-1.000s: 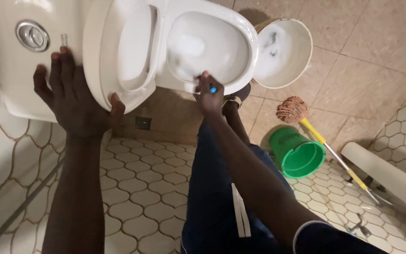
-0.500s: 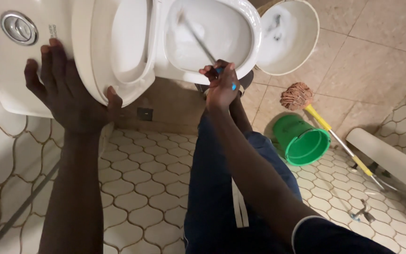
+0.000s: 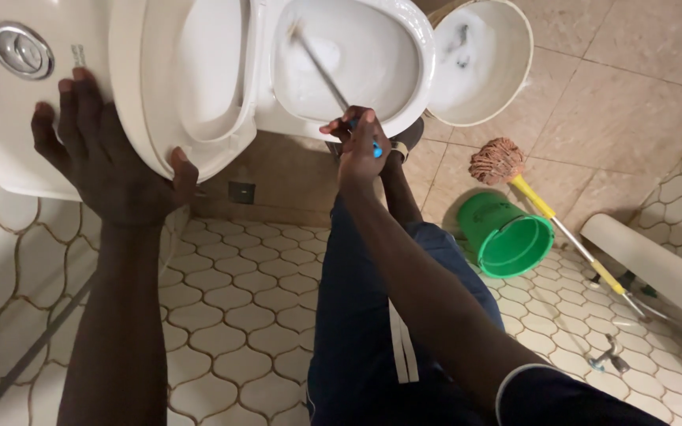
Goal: The person scrubs the inside of a white toilet bowl using a long-handled brush. They repeatedly dip the brush into a white bucket containing soapy water and scrub the bowl's interior surfaces.
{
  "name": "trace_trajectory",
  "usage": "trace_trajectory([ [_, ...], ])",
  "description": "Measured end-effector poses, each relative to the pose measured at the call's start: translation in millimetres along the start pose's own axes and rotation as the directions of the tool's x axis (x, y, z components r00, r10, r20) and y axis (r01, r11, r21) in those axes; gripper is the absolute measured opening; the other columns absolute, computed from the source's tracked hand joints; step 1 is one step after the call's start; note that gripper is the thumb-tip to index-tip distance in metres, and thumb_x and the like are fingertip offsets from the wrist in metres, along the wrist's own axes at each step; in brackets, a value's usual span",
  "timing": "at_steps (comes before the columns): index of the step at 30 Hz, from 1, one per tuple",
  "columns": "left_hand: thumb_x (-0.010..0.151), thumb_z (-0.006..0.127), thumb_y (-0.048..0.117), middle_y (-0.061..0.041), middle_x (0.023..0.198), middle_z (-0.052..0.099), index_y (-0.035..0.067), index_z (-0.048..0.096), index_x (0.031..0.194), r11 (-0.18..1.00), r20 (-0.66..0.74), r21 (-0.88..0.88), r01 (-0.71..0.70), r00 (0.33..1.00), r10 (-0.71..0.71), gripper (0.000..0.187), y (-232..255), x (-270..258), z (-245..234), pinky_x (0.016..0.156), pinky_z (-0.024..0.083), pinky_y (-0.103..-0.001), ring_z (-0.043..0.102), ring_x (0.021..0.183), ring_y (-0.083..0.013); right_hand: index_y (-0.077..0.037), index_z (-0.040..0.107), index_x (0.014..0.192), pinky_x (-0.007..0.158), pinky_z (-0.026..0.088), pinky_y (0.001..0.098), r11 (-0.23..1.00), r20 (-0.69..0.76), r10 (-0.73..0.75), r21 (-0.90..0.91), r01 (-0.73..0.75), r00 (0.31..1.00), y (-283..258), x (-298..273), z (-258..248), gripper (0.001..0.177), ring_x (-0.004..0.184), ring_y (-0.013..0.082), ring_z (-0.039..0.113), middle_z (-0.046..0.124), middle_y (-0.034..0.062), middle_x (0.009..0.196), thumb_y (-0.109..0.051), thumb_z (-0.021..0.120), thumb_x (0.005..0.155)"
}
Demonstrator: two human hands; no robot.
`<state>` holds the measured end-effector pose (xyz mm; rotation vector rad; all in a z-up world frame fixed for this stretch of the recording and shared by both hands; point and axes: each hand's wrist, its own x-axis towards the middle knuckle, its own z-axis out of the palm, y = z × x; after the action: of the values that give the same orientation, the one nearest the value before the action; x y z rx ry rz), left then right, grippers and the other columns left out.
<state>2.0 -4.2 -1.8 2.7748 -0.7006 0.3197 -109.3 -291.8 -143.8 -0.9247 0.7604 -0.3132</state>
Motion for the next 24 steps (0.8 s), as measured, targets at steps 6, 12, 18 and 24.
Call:
trace_trajectory([
  [6, 0.102, 0.046, 0.050, -0.032, 0.157, 0.050, -0.009, 0.054, 0.145, 1.000, 0.040, -0.005, 0.024, 0.999, -0.024, 0.073, -1.9, 10.9, 1.0, 0.120, 0.026, -0.065, 0.044, 0.149, -0.0433, 0.000, 0.058, 0.093, 0.068, 0.064, 0.0469, 0.995, -0.109, 0.094, 0.040, -0.090, 0.990, 4.1, 30.2, -8.9, 0.036, 0.068, 0.0251, 0.066, 0.060, 0.0112, 0.085, -0.032, 0.050, 0.106],
  [12, 0.103, 0.045, 0.053, -0.030, 0.158, 0.049, -0.006, 0.051, 0.151, 0.998, 0.077, 0.053, 0.015, 0.997, -0.019, 0.076, -9.0, 3.8, 2.6, 0.120, 0.025, -0.064, 0.041, 0.150, -0.0425, -0.001, 0.050, 0.084, 0.062, 0.060, 0.0482, 0.993, -0.101, 0.119, 0.012, -0.119, 0.988, 4.8, 39.4, -16.9, 0.037, 0.066, 0.0266, 0.062, 0.060, 0.0122, 0.081, -0.028, 0.051, 0.111],
  [18, 0.103, 0.048, 0.051, -0.029, 0.161, 0.046, -0.006, 0.046, 0.154, 0.999, 0.004, 0.028, -0.033, 0.999, 0.033, 0.076, -12.8, -5.2, 5.9, 0.123, 0.025, -0.064, 0.042, 0.151, -0.0447, 0.005, 0.060, 0.093, 0.066, 0.058, 0.0484, 0.964, -0.100, 0.180, -0.181, -0.196, 0.979, 2.4, 37.7, -16.3, 0.038, 0.063, 0.0263, 0.062, 0.058, 0.0125, 0.078, -0.029, 0.050, 0.109],
  [24, 0.102, 0.046, 0.051, -0.030, 0.165, 0.043, -0.006, 0.040, 0.161, 0.999, 0.059, 0.025, -0.046, 0.997, 0.045, 0.081, -5.9, -10.4, -3.8, 0.126, 0.024, -0.063, 0.036, 0.156, -0.0430, 0.007, 0.062, 0.101, 0.069, 0.054, 0.0433, 0.935, -0.010, 0.095, -0.343, -0.092, 0.995, 14.8, 23.7, -34.7, 0.042, 0.069, 0.0256, 0.065, 0.064, 0.0149, 0.078, -0.032, 0.052, 0.114],
])
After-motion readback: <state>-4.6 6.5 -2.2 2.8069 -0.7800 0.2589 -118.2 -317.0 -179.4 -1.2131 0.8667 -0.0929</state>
